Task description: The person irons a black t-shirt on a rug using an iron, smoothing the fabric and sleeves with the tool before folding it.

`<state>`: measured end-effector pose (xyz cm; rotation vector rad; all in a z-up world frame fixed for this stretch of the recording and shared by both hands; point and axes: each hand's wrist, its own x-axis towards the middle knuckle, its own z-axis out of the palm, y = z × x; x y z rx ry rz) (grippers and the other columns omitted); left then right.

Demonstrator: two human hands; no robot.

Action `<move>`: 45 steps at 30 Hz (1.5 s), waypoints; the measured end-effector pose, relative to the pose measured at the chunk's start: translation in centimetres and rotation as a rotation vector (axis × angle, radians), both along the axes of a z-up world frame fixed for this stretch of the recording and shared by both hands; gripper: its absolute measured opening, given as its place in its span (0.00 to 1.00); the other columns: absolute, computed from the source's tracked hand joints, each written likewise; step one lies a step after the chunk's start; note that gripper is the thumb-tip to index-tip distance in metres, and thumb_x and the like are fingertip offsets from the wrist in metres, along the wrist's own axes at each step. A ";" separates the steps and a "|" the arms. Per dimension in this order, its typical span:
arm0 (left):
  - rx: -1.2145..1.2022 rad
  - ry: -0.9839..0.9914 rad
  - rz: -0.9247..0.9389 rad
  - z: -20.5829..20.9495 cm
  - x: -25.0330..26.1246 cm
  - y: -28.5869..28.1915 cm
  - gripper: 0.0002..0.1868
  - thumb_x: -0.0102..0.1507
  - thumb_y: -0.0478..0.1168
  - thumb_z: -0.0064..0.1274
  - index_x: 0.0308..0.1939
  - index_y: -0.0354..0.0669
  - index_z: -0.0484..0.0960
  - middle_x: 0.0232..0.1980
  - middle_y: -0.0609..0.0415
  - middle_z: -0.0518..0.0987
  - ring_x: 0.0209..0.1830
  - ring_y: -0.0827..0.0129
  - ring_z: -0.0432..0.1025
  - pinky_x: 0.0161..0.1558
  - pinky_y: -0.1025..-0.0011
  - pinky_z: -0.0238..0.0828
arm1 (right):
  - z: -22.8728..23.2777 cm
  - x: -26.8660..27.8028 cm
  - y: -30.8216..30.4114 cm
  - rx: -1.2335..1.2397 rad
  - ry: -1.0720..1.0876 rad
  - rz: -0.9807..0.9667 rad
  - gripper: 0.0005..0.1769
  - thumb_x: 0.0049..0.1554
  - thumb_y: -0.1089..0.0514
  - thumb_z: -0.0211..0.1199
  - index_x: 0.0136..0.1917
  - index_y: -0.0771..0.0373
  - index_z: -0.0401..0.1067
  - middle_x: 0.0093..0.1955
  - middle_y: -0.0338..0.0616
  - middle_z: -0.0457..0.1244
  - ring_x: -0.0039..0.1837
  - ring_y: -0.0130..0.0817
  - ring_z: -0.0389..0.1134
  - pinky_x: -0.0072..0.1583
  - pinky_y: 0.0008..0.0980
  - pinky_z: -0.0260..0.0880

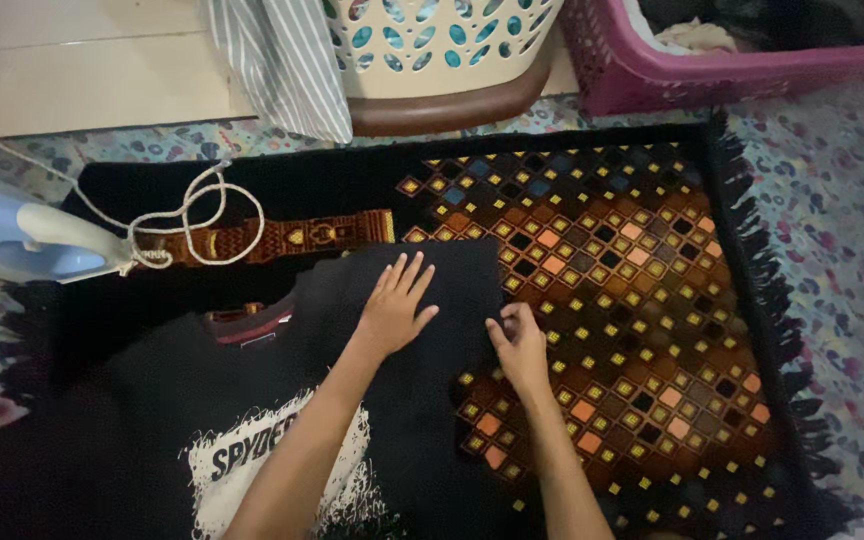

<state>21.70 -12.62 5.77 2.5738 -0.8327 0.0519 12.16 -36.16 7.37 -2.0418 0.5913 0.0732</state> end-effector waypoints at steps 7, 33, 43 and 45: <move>-0.004 -0.124 0.038 0.9 -0.4 0.3 0.61 0.55 0.74 0.55 0.78 0.36 0.54 0.81 0.34 0.48 0.81 0.37 0.42 0.75 0.41 0.41 | 3.1 4.8 0.1 0.116 -0.137 0.153 0.48 0.54 0.48 0.71 0.79 0.56 0.48 0.73 0.56 0.54 0.65 0.53 0.66 0.55 0.50 0.76; 0.082 -0.041 0.497 -0.4 1.5 -2.5 0.53 0.64 0.67 0.45 0.76 0.26 0.50 0.81 0.33 0.47 0.82 0.47 0.41 0.76 0.51 0.37 | 3.6 3.2 -0.5 -0.383 0.503 0.134 0.60 0.41 0.29 0.78 0.72 0.68 0.62 0.61 0.61 0.68 0.59 0.51 0.73 0.60 0.50 0.75; -0.009 -0.046 0.247 0.5 0.2 -2.1 0.47 0.64 0.69 0.44 0.77 0.42 0.58 0.81 0.45 0.52 0.82 0.47 0.44 0.77 0.48 0.38 | 2.1 1.0 0.0 0.461 0.324 -0.208 0.29 0.50 0.60 0.70 0.64 0.71 0.72 0.57 0.53 0.72 0.50 0.38 0.76 0.46 0.35 0.81; -0.039 -0.076 0.288 -1.2 0.6 -2.5 0.46 0.65 0.69 0.44 0.78 0.44 0.57 0.83 0.45 0.51 0.83 0.47 0.43 0.78 0.49 0.38 | 1.7 0.5 0.0 0.462 0.306 -0.268 0.27 0.54 0.62 0.70 0.62 0.79 0.68 0.55 0.61 0.69 0.49 0.46 0.74 0.45 0.38 0.82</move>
